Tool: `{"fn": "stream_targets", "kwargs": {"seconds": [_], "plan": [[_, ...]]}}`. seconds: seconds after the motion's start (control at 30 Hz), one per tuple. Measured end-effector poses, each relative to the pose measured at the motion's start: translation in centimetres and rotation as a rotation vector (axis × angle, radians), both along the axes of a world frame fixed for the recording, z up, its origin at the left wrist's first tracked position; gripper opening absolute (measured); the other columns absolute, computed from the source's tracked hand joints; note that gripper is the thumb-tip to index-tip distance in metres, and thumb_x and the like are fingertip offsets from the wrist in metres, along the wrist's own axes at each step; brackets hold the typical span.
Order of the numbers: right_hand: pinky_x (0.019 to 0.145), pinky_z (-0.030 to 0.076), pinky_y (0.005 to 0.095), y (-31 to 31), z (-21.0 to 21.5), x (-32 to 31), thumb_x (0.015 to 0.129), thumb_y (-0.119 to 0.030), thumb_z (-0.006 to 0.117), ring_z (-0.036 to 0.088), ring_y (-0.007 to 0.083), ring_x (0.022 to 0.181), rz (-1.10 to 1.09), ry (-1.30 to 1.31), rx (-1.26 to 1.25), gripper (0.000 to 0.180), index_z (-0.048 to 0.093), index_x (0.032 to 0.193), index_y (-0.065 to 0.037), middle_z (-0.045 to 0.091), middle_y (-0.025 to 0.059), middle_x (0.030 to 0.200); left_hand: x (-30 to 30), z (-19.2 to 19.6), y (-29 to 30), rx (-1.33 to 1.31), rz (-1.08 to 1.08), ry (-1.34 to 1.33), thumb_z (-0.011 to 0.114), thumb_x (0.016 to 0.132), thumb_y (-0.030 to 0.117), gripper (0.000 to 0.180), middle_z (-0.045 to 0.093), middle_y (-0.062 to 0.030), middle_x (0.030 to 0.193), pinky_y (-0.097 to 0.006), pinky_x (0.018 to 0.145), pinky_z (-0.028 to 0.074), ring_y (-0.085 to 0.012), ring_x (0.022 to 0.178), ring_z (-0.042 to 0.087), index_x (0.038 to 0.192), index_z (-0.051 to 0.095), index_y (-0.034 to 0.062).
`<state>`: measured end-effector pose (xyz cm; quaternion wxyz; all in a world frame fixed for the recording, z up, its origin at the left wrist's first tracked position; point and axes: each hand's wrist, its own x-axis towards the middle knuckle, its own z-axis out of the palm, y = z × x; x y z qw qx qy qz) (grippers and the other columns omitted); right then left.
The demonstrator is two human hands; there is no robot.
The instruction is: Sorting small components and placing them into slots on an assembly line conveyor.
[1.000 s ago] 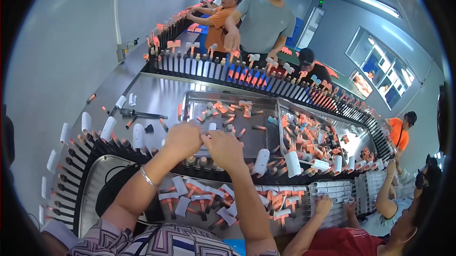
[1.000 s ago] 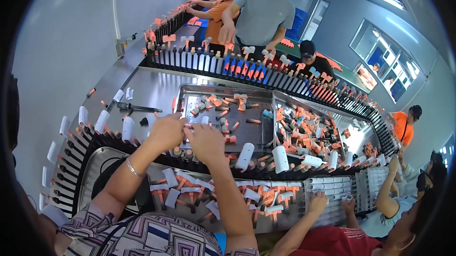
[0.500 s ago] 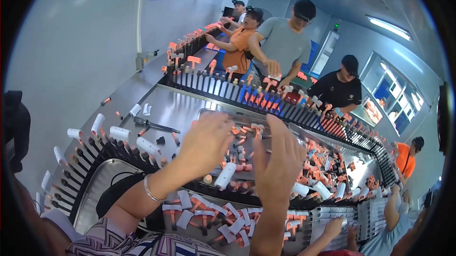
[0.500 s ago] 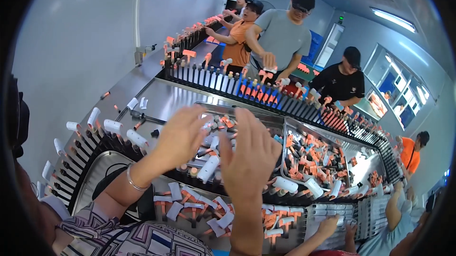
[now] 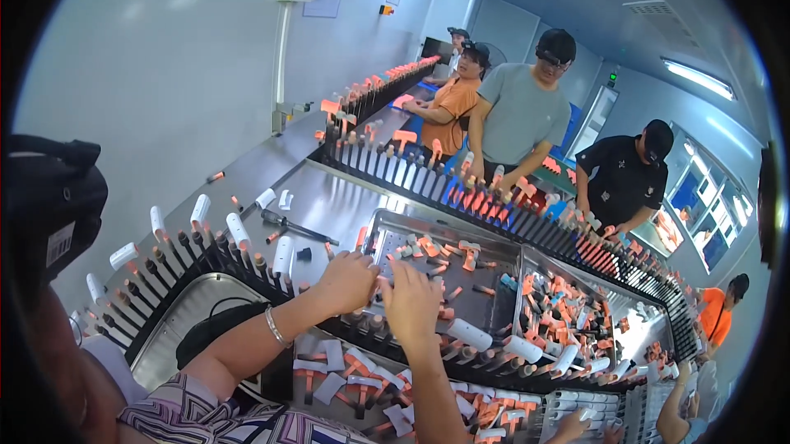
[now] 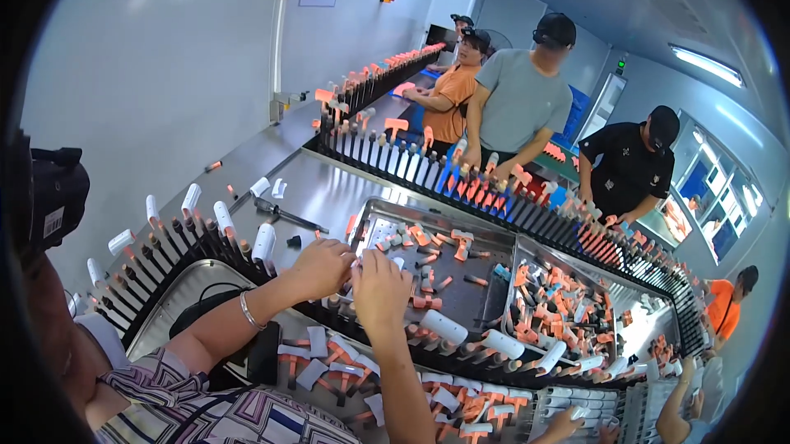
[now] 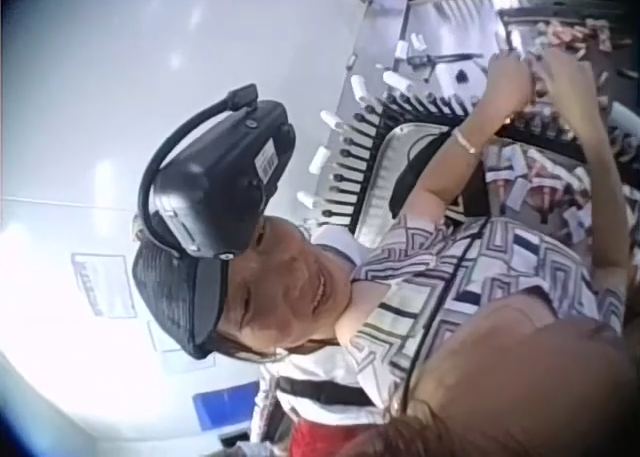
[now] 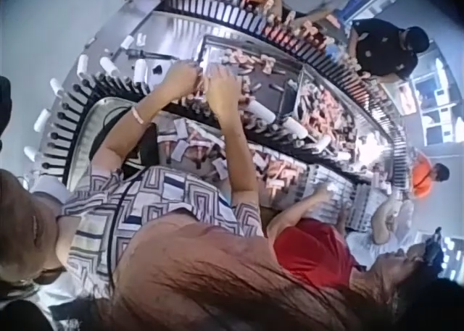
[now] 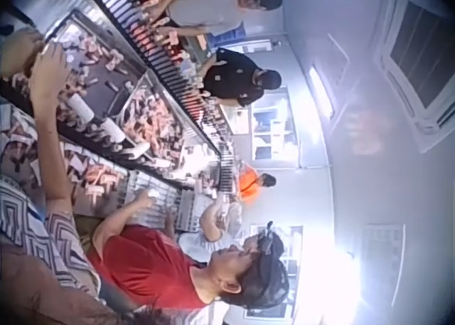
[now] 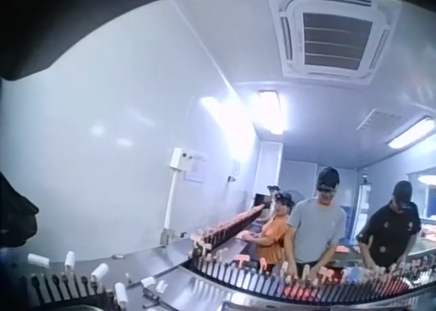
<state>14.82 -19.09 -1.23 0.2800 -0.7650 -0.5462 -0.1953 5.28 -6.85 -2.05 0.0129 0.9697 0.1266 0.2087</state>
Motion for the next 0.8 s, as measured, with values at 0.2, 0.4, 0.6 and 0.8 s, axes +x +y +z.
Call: {"fn": "stream_targets", "kwargs": {"seconds": [0.2,0.4,0.6,0.8], "plan": [[0.084,0.039,0.0408,-5.2,8.8,-1.8,0.082,-0.020,0.064,0.058,0.0268,0.100,-0.017,0.019,0.122,0.038,0.056,0.115,-0.006,0.061,0.0092,0.112,-0.6,5.3,-2.9,-0.001,-0.055,-0.376,0.063,0.080,0.014,0.033,0.058,-0.0162,0.113,-0.044,0.099,0.037,-0.0330,0.114,0.050,0.110,0.058,0.0008],[0.079,0.040,0.0433,-9.5,9.7,2.6,0.083,-0.018,0.063,0.059,0.0304,0.097,-0.325,-0.066,0.214,0.033,0.058,0.112,-0.003,0.063,0.0137,0.108,4.2,6.5,-7.2,-0.126,-0.298,-0.419,0.063,0.080,0.015,0.030,0.058,-0.0158,0.109,-0.042,0.097,0.038,-0.0324,0.109,0.052,0.106,0.057,0.0001],[0.063,0.047,0.0448,-5.4,-1.2,2.9,0.092,-0.036,0.045,0.064,0.0314,0.078,-0.225,0.151,-0.166,0.035,0.068,0.091,-0.010,0.067,0.0111,0.088,3.9,1.7,-6.3,-0.295,0.020,0.374,0.055,0.085,0.030,0.026,0.068,-0.0123,0.095,-0.042,0.076,0.051,-0.0280,0.091,0.065,0.088,0.070,0.0087],[0.073,0.045,0.0434,-3.4,-0.8,0.5,0.091,-0.039,0.047,0.062,0.0327,0.084,-0.132,0.260,-0.217,0.033,0.066,0.095,-0.012,0.066,0.0125,0.087,1.0,1.0,-2.9,-0.217,0.059,0.326,0.046,0.091,0.037,0.033,0.067,-0.0125,0.089,-0.043,0.070,0.051,-0.0315,0.082,0.065,0.091,0.067,0.0107]]}}
